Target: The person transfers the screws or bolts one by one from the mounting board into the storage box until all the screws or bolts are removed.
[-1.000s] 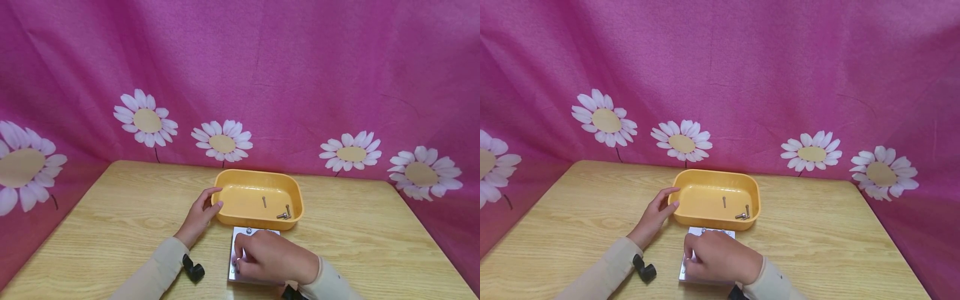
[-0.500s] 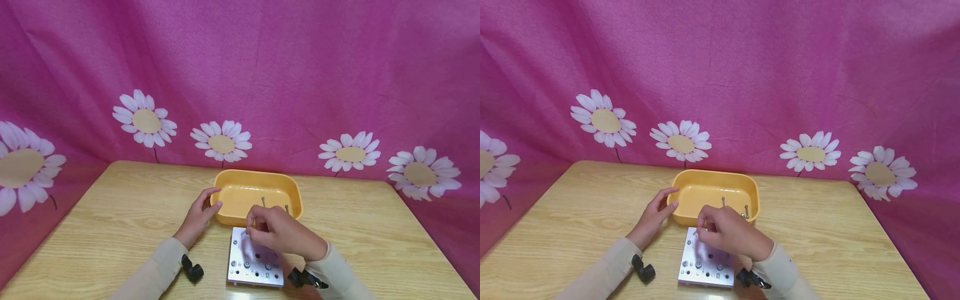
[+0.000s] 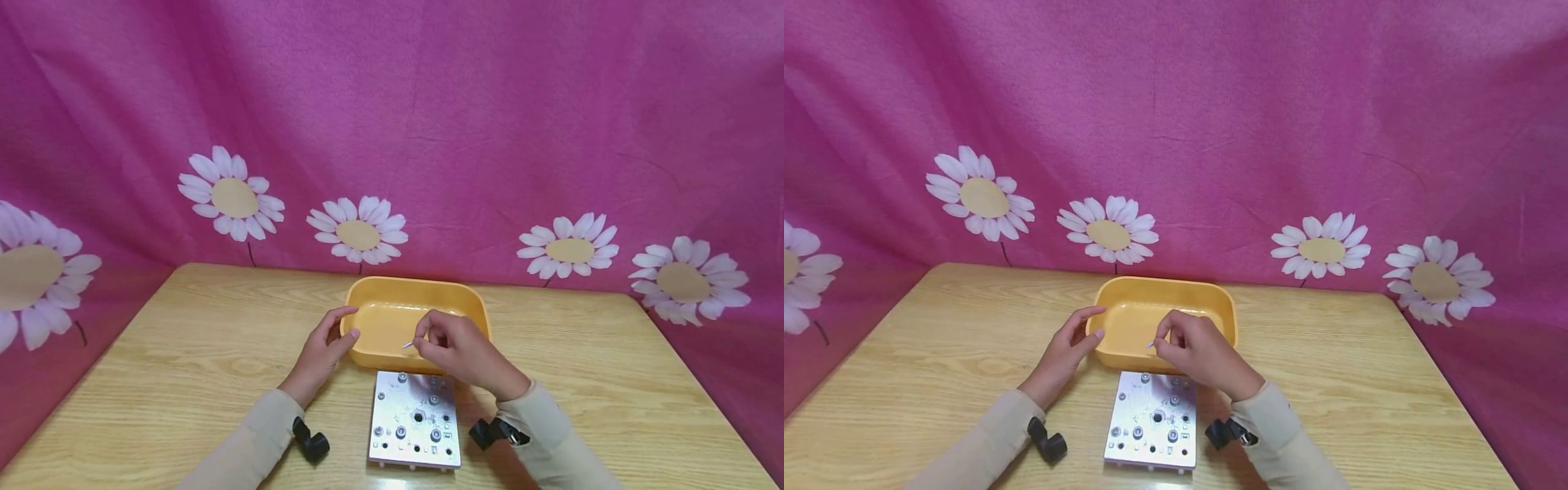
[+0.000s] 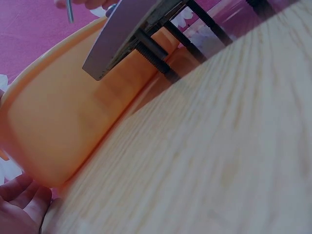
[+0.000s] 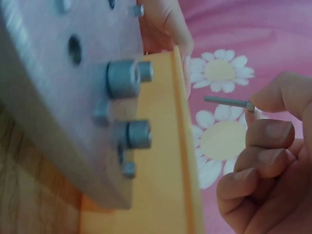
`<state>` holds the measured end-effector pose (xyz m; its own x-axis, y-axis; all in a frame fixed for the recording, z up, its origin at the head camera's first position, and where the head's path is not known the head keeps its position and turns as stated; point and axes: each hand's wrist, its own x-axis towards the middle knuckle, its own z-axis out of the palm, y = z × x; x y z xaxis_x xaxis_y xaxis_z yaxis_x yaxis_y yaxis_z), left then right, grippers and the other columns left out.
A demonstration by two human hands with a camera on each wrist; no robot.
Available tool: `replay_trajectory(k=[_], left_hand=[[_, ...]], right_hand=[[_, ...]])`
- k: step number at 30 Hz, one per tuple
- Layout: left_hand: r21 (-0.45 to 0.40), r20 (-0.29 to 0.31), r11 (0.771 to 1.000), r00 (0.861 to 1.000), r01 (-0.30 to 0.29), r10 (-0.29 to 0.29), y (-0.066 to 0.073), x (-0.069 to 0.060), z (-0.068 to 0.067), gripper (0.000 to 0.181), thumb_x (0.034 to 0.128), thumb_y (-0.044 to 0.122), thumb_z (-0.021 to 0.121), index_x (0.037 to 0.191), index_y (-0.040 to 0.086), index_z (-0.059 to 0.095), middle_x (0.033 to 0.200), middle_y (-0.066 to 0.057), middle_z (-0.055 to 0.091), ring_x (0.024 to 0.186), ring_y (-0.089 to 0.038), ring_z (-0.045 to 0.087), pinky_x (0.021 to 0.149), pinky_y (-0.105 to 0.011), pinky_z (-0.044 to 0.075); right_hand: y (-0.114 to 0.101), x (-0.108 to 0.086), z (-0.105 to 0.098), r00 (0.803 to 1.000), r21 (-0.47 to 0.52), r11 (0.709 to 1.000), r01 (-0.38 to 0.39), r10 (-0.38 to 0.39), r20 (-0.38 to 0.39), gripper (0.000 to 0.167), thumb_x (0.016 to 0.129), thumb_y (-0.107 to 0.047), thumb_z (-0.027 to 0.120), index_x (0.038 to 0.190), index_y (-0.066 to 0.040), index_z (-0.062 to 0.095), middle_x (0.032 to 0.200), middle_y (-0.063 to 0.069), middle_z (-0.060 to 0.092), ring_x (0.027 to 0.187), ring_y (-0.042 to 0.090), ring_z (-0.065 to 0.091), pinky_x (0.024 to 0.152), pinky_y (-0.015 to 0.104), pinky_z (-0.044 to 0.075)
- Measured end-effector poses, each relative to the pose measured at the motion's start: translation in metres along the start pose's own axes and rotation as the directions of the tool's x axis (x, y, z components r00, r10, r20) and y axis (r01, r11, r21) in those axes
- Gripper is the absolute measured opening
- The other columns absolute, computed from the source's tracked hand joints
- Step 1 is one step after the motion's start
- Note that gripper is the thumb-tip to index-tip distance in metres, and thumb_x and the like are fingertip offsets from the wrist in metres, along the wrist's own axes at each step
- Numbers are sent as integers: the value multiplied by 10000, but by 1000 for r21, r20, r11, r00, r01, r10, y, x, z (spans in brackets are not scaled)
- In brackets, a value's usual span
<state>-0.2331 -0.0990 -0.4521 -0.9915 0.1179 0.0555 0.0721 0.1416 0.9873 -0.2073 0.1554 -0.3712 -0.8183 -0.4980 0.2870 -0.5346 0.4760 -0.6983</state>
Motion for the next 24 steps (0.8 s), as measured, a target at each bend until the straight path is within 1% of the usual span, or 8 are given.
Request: replay_trajectory(k=[6, 9, 14, 18, 24], left_hand=[[6, 1, 1000, 1000, 1, -1, 0, 0, -1, 450, 914, 393, 648, 1330, 304, 502, 1460, 55, 391, 1409, -176, 281, 1164, -379, 244], [4, -2, 1000, 1000, -5, 5, 1, 0, -1, 439, 918, 381, 646, 1326, 299, 507, 1456, 53, 398, 1408, -175, 284, 1165, -378, 241], [-10, -1, 1000, 1000, -5, 5, 2, -1, 0, 404, 937, 310, 633, 1322, 286, 513, 1456, 48, 399, 1410, -177, 282, 1166, -377, 236], [-21, -4, 1000, 1000, -6, 6, 2, 0, 0, 388, 942, 274, 630, 1314, 283, 522, 1448, 49, 406, 1404, -169, 288, 1165, -373, 238], [-24, -4, 1000, 1000, -12, 12, 1, -1, 0, 378, 943, 262, 630, 1307, 282, 530, 1444, 53, 410, 1403, -168, 292, 1164, -370, 241]], right_hand=[[14, 3, -1, 992, 25, 996, -87, 89, -87, 66, 877, -94, 666, 863, -138, 619, 577, -50, 434, 499, 58, 382, 440, 189, 280], [21, 4, 0, 985, 9, 993, -114, 114, -127, 57, 879, -100, 668, 858, -125, 621, 578, -44, 435, 502, 66, 390, 442, 197, 296], [30, 5, 3, 967, -28, 986, -167, 158, -200, 64, 875, -114, 675, 845, -110, 619, 569, -37, 436, 501, 71, 396, 456, 207, 324], [35, 5, 5, 963, -65, 983, -171, 153, -224, 67, 870, -119, 678, 844, -109, 616, 553, -37, 432, 480, 63, 387, 443, 210, 320], [39, 5, 11, 960, -157, 975, -155, 111, -259, 66, 856, -109, 675, 841, -117, 612, 545, -66, 429, 466, 52, 382, 433, 208, 314]])
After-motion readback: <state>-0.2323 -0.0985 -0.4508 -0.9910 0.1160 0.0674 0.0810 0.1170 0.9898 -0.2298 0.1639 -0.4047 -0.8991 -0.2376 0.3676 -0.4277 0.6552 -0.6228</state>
